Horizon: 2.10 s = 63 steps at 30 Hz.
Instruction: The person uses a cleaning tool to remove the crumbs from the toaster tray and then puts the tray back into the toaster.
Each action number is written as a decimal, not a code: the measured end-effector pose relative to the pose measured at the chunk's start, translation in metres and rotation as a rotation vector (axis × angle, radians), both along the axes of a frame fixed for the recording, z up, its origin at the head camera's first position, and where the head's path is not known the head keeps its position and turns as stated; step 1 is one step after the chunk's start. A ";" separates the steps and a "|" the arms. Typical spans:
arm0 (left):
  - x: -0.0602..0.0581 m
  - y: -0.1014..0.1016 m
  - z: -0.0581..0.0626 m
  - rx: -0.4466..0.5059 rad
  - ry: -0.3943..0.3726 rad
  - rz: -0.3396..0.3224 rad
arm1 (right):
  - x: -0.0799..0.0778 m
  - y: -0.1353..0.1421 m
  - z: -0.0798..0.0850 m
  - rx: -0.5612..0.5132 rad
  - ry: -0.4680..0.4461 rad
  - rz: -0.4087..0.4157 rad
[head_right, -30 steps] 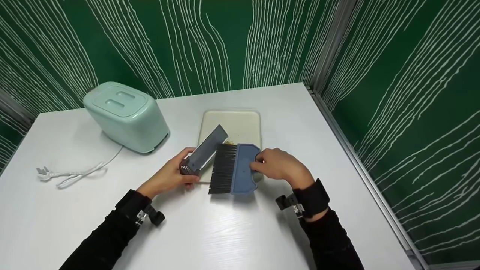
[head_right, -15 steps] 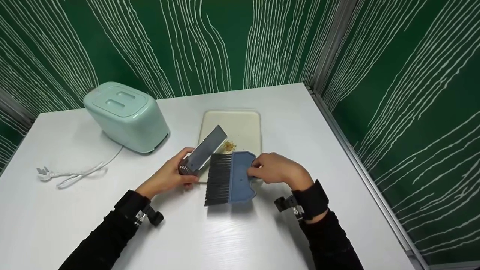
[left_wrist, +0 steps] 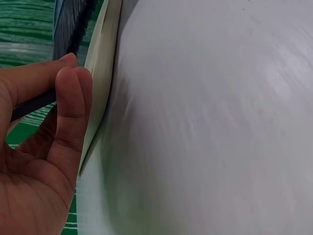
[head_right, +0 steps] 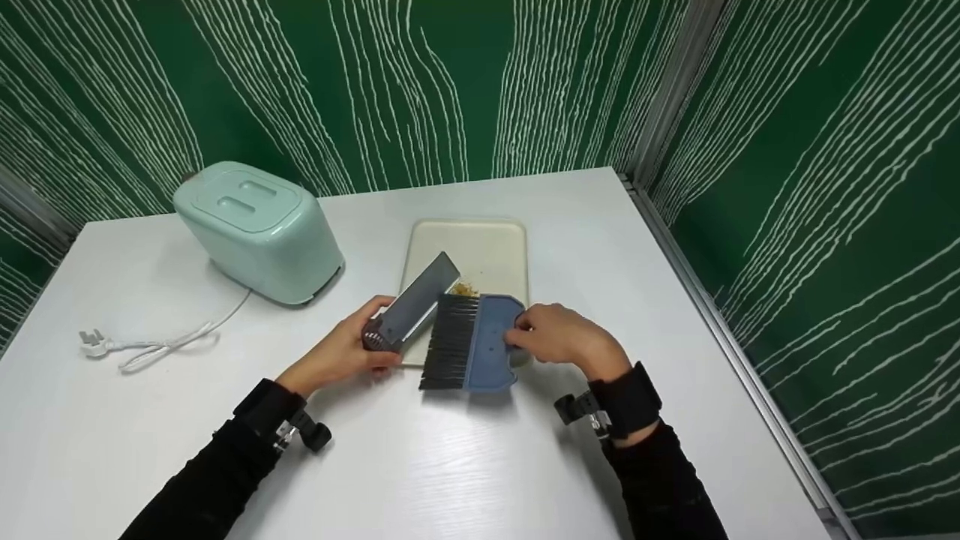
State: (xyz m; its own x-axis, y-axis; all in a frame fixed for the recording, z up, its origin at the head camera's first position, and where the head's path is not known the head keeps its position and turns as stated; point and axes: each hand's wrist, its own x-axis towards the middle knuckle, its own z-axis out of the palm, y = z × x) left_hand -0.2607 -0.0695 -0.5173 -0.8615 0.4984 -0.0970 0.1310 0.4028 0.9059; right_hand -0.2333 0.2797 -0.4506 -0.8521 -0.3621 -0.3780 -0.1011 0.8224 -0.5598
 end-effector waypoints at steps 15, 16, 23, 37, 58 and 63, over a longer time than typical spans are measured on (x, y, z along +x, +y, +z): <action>0.000 -0.001 -0.002 -0.006 -0.011 0.009 | -0.001 0.014 0.002 0.016 0.060 -0.064; 0.000 -0.001 -0.002 -0.006 -0.007 0.008 | 0.000 0.013 0.003 0.005 0.068 -0.063; 0.000 0.001 -0.003 -0.018 0.024 -0.001 | 0.005 -0.004 0.001 -0.068 0.150 0.000; 0.001 0.003 0.001 0.004 0.001 0.005 | -0.004 -0.008 -0.015 0.018 0.277 -0.036; 0.000 0.003 0.002 -0.036 0.071 0.010 | 0.005 0.001 0.000 -0.050 0.263 -0.074; 0.001 0.003 0.002 -0.001 0.031 -0.011 | 0.003 -0.002 -0.007 -0.013 0.327 -0.089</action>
